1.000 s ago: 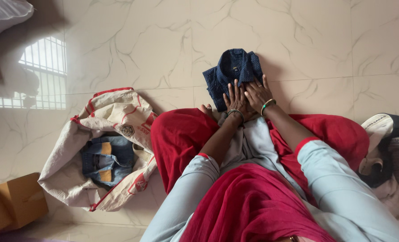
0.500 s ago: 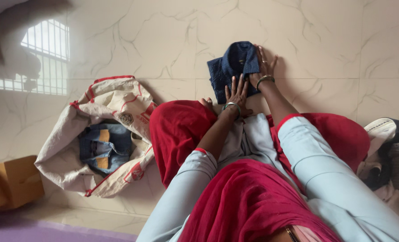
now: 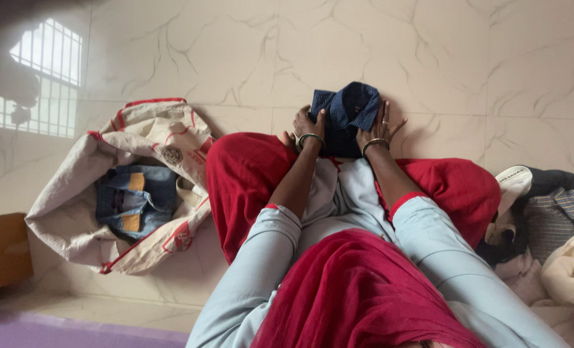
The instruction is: The person sits on the floor and folds a dark blue polka-dotted shirt by hand. They smooth the fabric, fold the sleeves and body, and then place the folded shirt into a white cloth bag containing other clothes.
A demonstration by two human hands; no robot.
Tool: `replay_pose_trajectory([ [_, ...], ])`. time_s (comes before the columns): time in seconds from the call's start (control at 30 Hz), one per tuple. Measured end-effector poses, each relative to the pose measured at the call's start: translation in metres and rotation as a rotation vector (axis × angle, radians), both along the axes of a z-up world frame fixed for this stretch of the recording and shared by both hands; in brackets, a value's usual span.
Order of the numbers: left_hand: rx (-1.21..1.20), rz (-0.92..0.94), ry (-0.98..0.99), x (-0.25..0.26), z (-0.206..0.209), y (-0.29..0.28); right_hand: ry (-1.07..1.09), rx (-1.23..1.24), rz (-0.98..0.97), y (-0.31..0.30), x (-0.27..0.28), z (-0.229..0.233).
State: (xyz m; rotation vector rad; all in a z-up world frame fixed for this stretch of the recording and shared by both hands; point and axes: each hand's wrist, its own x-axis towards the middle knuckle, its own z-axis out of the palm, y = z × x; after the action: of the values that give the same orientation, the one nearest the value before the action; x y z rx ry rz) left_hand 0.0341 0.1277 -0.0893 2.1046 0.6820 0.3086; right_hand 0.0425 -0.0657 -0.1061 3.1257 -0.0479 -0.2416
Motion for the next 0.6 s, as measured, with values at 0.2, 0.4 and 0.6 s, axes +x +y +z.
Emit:
replay_pose_trajectory([
  [0.2,-0.314,0.190,0.055,0.016,-0.052,-0.003,-0.005,0.029,0.029,0.007,-0.004,0.018],
  [0.4,-0.192,0.323,-0.296,0.020,-0.045,-0.010,-0.062,0.043,0.045,0.011,-0.001,0.012],
  [0.6,-0.412,0.344,-0.004,0.013,-0.012,0.002,-0.094,0.089,0.035,0.013,0.000,0.017],
])
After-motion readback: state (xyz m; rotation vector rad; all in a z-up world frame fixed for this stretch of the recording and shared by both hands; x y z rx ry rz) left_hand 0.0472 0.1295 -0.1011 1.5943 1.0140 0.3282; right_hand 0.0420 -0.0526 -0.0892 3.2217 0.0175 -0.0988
